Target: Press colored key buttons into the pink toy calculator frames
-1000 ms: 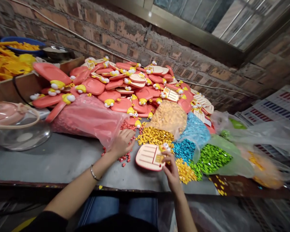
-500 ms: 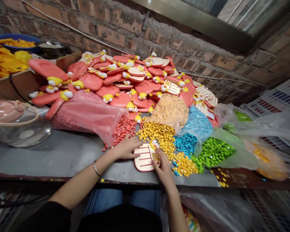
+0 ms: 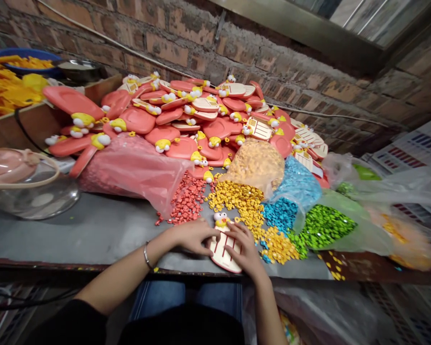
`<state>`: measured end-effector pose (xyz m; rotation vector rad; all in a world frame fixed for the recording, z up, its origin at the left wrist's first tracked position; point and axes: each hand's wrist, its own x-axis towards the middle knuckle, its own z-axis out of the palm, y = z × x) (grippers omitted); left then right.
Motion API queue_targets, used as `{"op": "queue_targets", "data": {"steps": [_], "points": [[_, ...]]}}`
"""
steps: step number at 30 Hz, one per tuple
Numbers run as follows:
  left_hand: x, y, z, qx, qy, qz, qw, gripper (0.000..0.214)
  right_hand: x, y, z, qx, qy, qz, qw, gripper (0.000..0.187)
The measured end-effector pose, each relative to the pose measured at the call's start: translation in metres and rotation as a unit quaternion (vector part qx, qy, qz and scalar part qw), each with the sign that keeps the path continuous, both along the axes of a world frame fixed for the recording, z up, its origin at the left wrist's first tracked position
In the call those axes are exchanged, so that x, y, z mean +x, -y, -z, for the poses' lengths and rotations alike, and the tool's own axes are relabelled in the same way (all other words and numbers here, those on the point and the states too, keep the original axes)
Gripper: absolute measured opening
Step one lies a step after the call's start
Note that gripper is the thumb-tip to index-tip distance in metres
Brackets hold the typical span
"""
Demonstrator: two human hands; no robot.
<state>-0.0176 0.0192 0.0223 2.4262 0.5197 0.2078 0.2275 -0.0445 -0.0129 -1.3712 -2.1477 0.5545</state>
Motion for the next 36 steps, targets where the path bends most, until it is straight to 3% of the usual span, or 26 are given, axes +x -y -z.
{"op": "queue_targets", "data": {"steps": [3,7,11,16,21,25,28,30,34,36], "points": [[0.002,0.002,-0.004,0.000,0.010,0.010,1.000,0.021,0.002,0.001,-0.001,-0.030,-0.022,-0.036,0.999,0.034],[0.003,-0.001,-0.008,0.049,0.049,-0.031,0.997,0.025,-0.006,-0.011,0.000,-0.034,-0.029,-0.084,0.996,0.037],[0.001,-0.005,-0.003,0.105,0.042,-0.070,0.991,0.047,-0.010,-0.040,-0.005,-0.017,-0.037,-0.108,0.993,0.026],[0.000,-0.005,0.004,0.147,-0.017,-0.064,0.987,0.053,-0.029,-0.093,-0.022,0.023,-0.025,-0.062,0.998,0.020],[0.001,-0.002,0.002,0.144,-0.039,-0.067,0.987,0.067,-0.079,-0.143,-0.026,0.050,0.088,-0.171,0.980,0.013],[0.002,0.000,0.004,0.136,-0.047,-0.066,0.987,0.073,-0.102,-0.162,-0.017,0.058,0.185,-0.221,0.956,0.014],[0.002,-0.001,0.007,0.139,-0.053,-0.062,0.987,0.073,-0.101,-0.164,-0.015,0.057,0.171,-0.215,0.960,0.013],[0.002,-0.001,0.009,0.141,-0.062,-0.061,0.986,0.075,-0.091,-0.157,-0.019,0.058,0.107,-0.191,0.974,0.014],[0.001,-0.003,0.013,0.144,-0.073,-0.070,0.984,0.087,-0.054,-0.122,-0.034,0.084,-0.091,-0.080,0.989,0.015],[0.000,-0.004,0.014,0.142,-0.071,-0.079,0.984,0.094,-0.032,-0.096,-0.038,0.092,-0.136,-0.025,0.986,0.022]]}}
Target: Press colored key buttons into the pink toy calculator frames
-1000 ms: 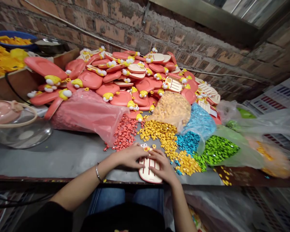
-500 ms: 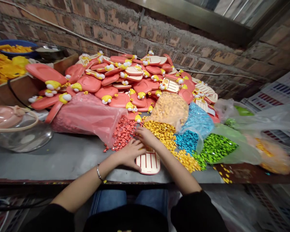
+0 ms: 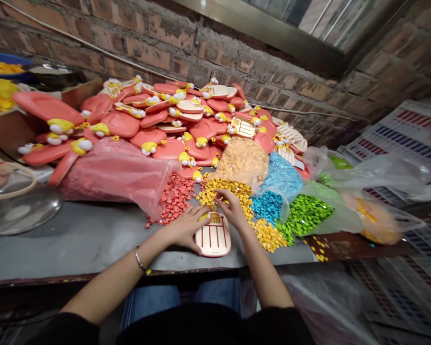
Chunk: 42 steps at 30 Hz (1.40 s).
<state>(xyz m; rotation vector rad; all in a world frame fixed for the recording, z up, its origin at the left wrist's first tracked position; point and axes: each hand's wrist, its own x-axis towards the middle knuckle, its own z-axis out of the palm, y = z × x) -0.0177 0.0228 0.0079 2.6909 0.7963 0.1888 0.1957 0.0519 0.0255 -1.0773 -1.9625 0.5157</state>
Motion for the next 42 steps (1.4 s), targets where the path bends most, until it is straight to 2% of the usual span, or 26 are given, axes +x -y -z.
{"op": "queue_targets", "data": {"steps": [4,7,11,14,18,21,25,28,33,36,39,42], "points": [[-0.002,-0.002,0.002,-0.007,-0.003,-0.018,1.000,0.095,0.030,0.044,0.010,-0.018,0.001,0.060,0.998,0.017],[-0.002,-0.002,0.002,-0.012,-0.016,-0.026,0.999,0.093,0.034,0.055,0.026,-0.041,-0.005,0.086,0.995,0.012],[-0.001,-0.001,0.001,-0.013,-0.029,-0.027,0.999,0.093,0.031,0.048,0.037,-0.044,0.032,0.089,0.995,0.010],[-0.001,0.000,0.001,-0.011,-0.038,-0.034,0.999,0.094,0.030,0.045,0.037,-0.046,0.071,0.075,0.994,0.013],[-0.001,-0.001,0.004,-0.009,-0.042,-0.043,0.998,0.097,0.035,0.054,0.032,-0.055,0.091,0.065,0.992,0.011],[-0.001,-0.001,0.005,-0.012,-0.036,-0.040,0.998,0.099,0.038,0.063,0.032,-0.082,0.082,0.044,0.992,0.009],[-0.001,0.000,0.003,-0.022,-0.024,-0.045,0.998,0.107,0.039,0.066,0.034,-0.134,0.054,0.062,0.988,0.001],[-0.001,0.001,0.000,-0.030,-0.035,-0.047,0.998,0.111,0.038,0.060,0.034,-0.186,0.005,0.050,0.981,0.014],[0.000,0.002,-0.003,-0.044,-0.050,-0.047,0.997,0.113,0.043,0.048,0.032,-0.241,-0.022,-0.009,0.970,0.013],[0.000,0.002,-0.004,-0.042,-0.055,-0.045,0.997,0.110,0.046,0.044,0.034,-0.269,-0.042,-0.023,0.962,0.019],[0.000,0.002,-0.002,-0.037,-0.055,-0.044,0.997,0.109,0.041,0.046,0.039,-0.260,-0.057,-0.002,0.964,0.020],[0.000,0.002,0.002,-0.031,-0.050,-0.042,0.997,0.109,0.026,0.052,0.041,-0.202,-0.029,0.025,0.979,0.012]]}}
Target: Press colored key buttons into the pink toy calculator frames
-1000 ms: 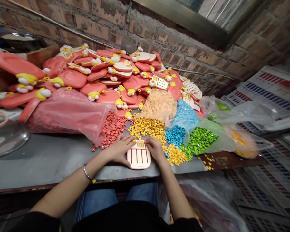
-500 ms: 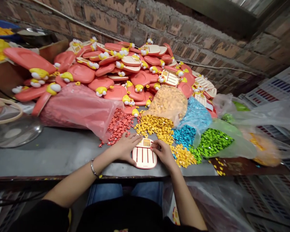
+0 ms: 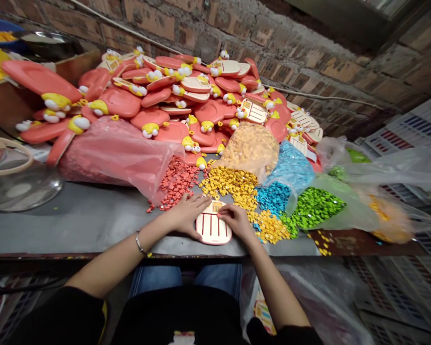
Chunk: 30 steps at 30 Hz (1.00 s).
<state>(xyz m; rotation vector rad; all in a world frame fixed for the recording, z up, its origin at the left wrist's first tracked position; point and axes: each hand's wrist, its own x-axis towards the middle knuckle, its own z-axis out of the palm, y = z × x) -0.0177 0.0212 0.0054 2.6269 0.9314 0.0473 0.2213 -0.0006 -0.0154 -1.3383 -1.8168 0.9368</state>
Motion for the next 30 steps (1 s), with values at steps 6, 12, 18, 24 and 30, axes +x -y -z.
{"op": "queue_targets", "data": {"steps": [6,12,18,24,30], "points": [[-0.001,-0.001,0.004,0.000,0.002,0.003,1.000,0.107,-0.020,0.006,-0.002,0.054,0.061,0.024,0.996,0.005],[0.000,0.000,0.004,-0.004,0.005,0.000,1.000,0.108,-0.022,0.003,0.001,0.002,-0.018,-0.032,0.999,0.013],[-0.002,-0.001,0.002,0.002,0.027,0.002,1.000,0.104,-0.020,0.001,0.004,0.014,-0.055,-0.048,0.997,0.035],[-0.003,-0.004,0.006,0.009,0.037,0.013,0.999,0.102,-0.027,0.000,0.004,0.068,0.024,-0.011,0.997,0.008],[-0.003,-0.004,0.007,0.008,0.035,0.014,0.999,0.102,-0.036,0.000,-0.006,0.073,0.067,-0.055,0.994,0.006]]}}
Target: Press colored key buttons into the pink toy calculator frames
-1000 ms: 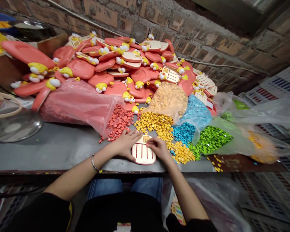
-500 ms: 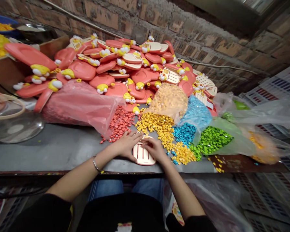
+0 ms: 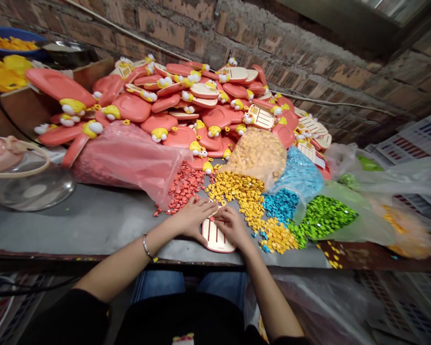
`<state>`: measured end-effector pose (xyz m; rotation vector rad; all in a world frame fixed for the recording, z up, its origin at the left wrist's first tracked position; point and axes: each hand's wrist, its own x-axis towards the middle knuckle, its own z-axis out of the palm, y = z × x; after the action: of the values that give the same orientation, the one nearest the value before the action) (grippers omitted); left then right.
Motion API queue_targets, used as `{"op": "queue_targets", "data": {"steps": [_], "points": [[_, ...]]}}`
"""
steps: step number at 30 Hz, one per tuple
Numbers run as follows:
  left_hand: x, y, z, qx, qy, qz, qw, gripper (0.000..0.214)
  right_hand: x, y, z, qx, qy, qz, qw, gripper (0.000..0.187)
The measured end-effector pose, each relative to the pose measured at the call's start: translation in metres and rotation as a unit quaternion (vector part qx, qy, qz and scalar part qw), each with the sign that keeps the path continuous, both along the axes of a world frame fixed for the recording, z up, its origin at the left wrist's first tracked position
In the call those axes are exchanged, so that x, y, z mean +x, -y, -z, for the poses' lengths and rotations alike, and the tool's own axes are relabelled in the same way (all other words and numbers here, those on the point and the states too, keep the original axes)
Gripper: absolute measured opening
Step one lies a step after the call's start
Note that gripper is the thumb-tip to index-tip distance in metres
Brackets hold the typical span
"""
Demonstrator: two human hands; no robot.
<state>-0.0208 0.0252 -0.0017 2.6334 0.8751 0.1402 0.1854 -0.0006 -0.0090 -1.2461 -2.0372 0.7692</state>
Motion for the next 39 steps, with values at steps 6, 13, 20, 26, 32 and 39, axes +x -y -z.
{"op": "queue_targets", "data": {"steps": [6,13,20,26,32,39], "points": [[0.000,0.001,-0.003,-0.001,-0.005,-0.010,1.000,0.103,0.005,0.000,-0.008,-0.017,0.034,-0.051,0.998,0.020],[0.000,0.000,0.000,-0.002,-0.009,-0.003,1.000,0.104,0.012,-0.001,-0.007,-0.028,0.065,-0.087,0.994,0.026],[0.000,-0.001,0.002,-0.002,-0.013,-0.001,1.000,0.103,0.011,0.002,-0.014,-0.048,0.109,-0.150,0.981,0.019],[-0.001,-0.002,0.003,-0.005,0.003,0.000,1.000,0.102,0.005,0.012,-0.011,-0.035,0.002,-0.108,0.994,0.015],[-0.002,0.000,0.002,0.008,0.005,0.005,1.000,0.106,0.007,0.011,-0.021,-0.067,0.073,-0.196,0.976,0.017],[0.000,0.003,-0.004,0.017,0.010,-0.002,1.000,0.104,0.007,-0.001,-0.033,-0.099,0.136,-0.270,0.948,0.024]]}}
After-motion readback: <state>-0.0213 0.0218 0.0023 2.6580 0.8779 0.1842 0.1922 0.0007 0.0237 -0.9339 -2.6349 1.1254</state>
